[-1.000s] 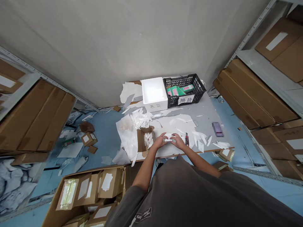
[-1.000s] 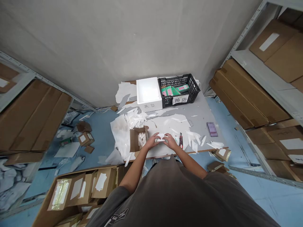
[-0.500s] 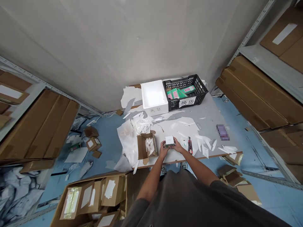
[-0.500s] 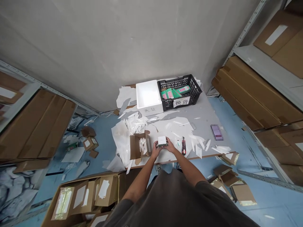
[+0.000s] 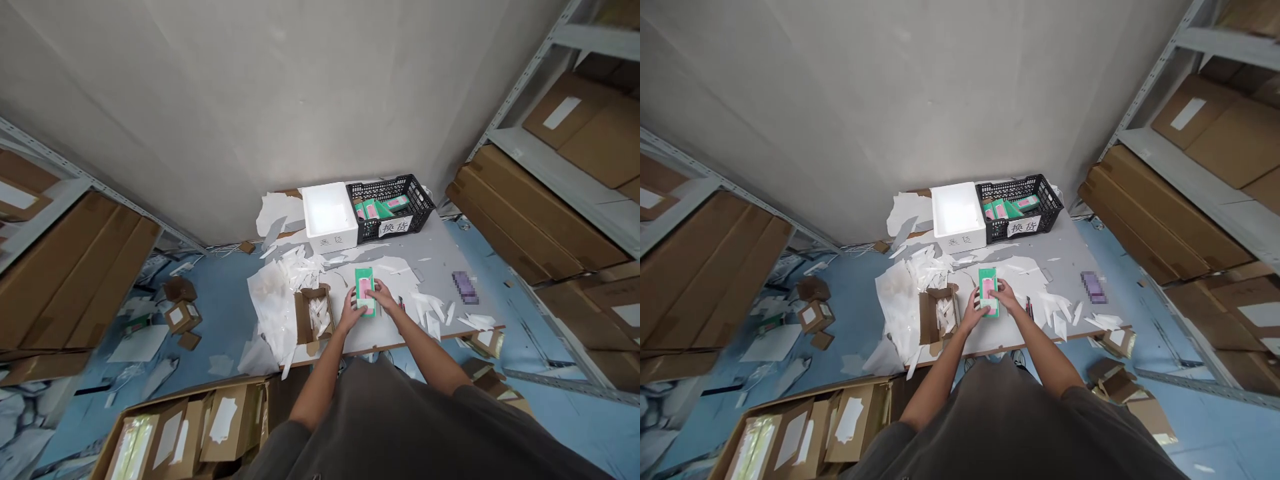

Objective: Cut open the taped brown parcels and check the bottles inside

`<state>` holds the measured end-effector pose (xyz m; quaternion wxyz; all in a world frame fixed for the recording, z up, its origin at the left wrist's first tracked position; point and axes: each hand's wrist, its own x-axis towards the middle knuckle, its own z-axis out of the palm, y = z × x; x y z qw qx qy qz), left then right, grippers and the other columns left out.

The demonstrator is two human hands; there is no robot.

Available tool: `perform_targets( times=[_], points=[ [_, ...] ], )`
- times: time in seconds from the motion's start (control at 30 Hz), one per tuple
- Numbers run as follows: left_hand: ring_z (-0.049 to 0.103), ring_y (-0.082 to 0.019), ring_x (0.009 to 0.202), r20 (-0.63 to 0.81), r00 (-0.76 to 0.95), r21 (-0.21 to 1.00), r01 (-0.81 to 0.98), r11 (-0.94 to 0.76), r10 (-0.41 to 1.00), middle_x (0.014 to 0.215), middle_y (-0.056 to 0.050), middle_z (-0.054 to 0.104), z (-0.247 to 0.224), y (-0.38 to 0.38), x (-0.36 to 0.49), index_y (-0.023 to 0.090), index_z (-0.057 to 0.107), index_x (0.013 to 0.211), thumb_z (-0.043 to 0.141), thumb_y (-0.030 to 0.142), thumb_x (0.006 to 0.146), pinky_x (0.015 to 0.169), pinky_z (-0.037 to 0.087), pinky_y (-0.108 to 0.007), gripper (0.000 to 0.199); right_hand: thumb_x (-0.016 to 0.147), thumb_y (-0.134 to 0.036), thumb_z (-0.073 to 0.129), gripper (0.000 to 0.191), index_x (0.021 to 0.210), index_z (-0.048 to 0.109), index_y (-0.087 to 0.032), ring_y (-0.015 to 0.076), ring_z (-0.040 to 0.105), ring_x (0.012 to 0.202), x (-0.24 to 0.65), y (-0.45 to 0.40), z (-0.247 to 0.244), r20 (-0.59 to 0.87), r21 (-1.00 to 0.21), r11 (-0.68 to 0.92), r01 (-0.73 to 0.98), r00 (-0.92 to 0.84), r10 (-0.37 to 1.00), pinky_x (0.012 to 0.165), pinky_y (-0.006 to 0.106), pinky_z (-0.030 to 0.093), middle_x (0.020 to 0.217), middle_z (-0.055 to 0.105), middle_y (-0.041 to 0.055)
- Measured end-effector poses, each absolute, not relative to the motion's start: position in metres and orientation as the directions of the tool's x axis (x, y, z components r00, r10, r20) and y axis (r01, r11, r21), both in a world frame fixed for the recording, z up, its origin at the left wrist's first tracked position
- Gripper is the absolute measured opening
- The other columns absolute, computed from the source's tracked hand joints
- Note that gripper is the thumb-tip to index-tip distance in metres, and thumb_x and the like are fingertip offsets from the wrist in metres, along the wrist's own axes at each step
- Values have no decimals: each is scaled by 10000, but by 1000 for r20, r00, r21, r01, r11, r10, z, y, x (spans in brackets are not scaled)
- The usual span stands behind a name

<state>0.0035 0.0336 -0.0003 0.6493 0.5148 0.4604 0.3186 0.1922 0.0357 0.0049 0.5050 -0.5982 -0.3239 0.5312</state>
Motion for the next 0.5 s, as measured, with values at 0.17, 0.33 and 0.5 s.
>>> perform_targets(
  times=[0.17, 0.33, 0.5],
  points=[
    [645, -307, 1271, -127, 454, 982, -69, 177, 882, 1600, -172, 504, 67, 72, 7, 318, 427, 1640, 934, 395, 762, 953, 635, -424, 1017, 611, -477, 950, 855, 1335, 541, -282, 257, 764, 897, 201, 57, 86, -239, -964, -188, -186, 308, 921, 821, 404, 637, 971, 773, 8],
    [685, -274, 1200, -37, 506, 985, -126, 116, 862, 1543, -123, 559, 103, 103, 21, 331, 483, 1599, 910, 409, 799, 926, 647, -396, 910, 654, -486, 964, 897, 1398, 501, -294, 267, 771, 988, 213, 65, 127, -179, -976, -120, -181, 357, 917, 907, 443, 643, 1084, 783, 32],
    [714, -263, 1155, -29, 525, 974, -175, 142, 851, 1516, -120, 587, 106, 126, 56, 332, 491, 1597, 939, 387, 771, 856, 656, -363, 941, 673, -438, 922, 974, 1539, 498, -301, 314, 713, 1248, 246, 71, 133, -102, -992, -73, -101, 317, 943, 1061, 491, 602, 1397, 716, 109]
  ],
)
